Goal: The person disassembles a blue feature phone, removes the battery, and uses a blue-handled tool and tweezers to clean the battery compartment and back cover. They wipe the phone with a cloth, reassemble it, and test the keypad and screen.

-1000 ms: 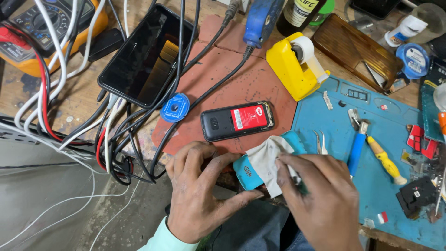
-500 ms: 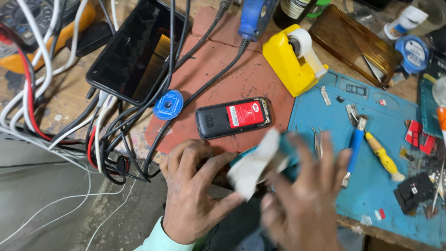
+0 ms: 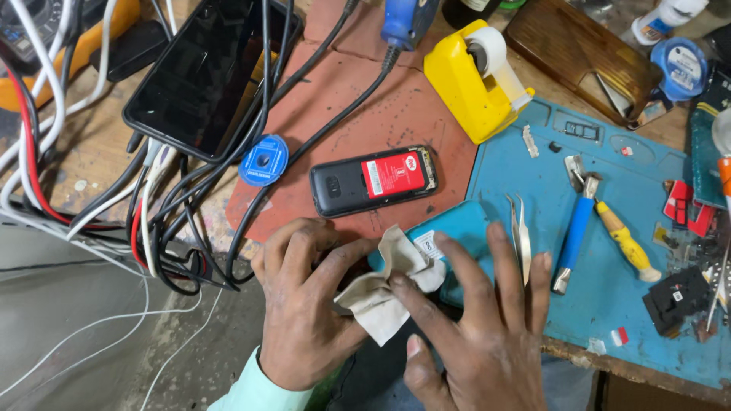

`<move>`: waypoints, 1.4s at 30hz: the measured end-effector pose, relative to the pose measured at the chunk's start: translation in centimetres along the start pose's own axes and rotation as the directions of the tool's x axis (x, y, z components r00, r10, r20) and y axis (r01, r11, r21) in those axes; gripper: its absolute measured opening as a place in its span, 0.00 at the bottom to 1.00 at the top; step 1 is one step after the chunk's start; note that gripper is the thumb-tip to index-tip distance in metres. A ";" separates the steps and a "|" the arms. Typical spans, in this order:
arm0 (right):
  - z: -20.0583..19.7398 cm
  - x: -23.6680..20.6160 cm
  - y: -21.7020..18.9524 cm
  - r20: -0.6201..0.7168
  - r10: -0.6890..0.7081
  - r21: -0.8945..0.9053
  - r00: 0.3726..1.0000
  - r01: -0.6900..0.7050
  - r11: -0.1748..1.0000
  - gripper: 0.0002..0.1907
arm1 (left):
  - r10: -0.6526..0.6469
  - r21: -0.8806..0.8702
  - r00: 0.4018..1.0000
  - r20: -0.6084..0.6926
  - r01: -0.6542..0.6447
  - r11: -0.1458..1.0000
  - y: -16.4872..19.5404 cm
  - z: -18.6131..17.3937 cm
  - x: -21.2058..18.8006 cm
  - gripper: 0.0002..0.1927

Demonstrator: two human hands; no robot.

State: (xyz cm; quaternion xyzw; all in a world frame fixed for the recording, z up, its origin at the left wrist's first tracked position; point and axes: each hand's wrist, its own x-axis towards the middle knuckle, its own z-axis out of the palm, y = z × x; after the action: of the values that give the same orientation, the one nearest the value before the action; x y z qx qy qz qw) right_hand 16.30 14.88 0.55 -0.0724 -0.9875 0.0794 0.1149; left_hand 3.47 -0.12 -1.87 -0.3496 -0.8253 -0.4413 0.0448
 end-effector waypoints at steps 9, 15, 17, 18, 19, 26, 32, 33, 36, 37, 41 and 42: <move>0.5 1.5 1.1 -0.007 -0.008 0.021 1.000 0.008 1.000 0.21 | 0.015 0.019 1.000 0.004 -0.016 1.000 -0.3 0.1 -0.1 0.33; -0.4 1.6 2.4 -0.094 0.217 -0.096 0.972 -0.226 0.969 0.23 | -0.005 0.013 0.998 -0.059 0.005 1.000 0.2 0.3 0.0 0.32; -0.9 1.1 2.3 -0.101 0.265 -0.135 0.959 -0.277 0.951 0.23 | -0.014 0.001 0.998 -0.060 0.014 1.000 0.2 0.4 0.0 0.31; -1.0 1.1 2.3 -0.107 0.276 -0.153 0.955 -0.290 0.945 0.23 | -0.021 0.001 0.997 -0.074 0.022 1.000 0.3 0.5 0.0 0.31; -1.1 1.0 2.3 -0.094 0.293 -0.180 0.952 -0.306 0.935 0.24 | -0.013 0.012 0.996 -0.088 0.014 1.000 0.2 0.5 0.1 0.31; -1.1 1.2 2.4 -0.149 0.222 -0.097 0.964 -0.237 0.967 0.24 | 0.022 0.024 0.997 -0.073 -0.020 1.000 -0.2 0.6 -0.1 0.32; -1.3 0.7 1.6 -0.113 0.283 -0.170 0.953 -0.299 0.939 0.24 | 0.006 0.031 0.996 -0.093 -0.003 1.000 -0.2 0.8 -0.1 0.32; -1.3 0.6 1.4 -0.099 0.295 -0.186 0.950 -0.309 0.933 0.24 | 0.004 0.037 0.996 -0.094 -0.001 0.999 -0.2 0.8 -0.1 0.32; -1.0 0.6 0.6 -0.145 0.176 -0.047 0.974 -0.185 0.982 0.23 | 0.047 0.028 0.995 -0.084 -0.045 0.999 -0.2 0.7 -0.1 0.33; -0.7 0.7 0.2 -0.111 0.130 -0.014 0.985 -0.132 0.991 0.23 | 0.039 0.035 0.997 -0.068 -0.036 0.999 -0.2 0.7 -0.2 0.33; -0.2 1.4 -0.3 -0.063 -0.041 0.111 0.997 0.047 0.993 0.22 | 0.017 0.036 0.999 -0.036 -0.016 0.999 -0.7 0.7 -0.5 0.30; -0.2 1.7 -0.2 -0.074 -0.084 0.141 0.994 0.093 0.986 0.21 | 0.013 0.034 0.999 -0.042 -0.012 0.999 -0.7 0.7 -0.6 0.30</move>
State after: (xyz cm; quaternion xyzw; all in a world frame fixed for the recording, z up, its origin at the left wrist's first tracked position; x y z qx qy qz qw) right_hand 14.72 15.03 1.17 -0.0226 -0.9770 0.1428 0.1566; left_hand 3.63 -0.15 -3.03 -0.3446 -0.8293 -0.4341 0.0709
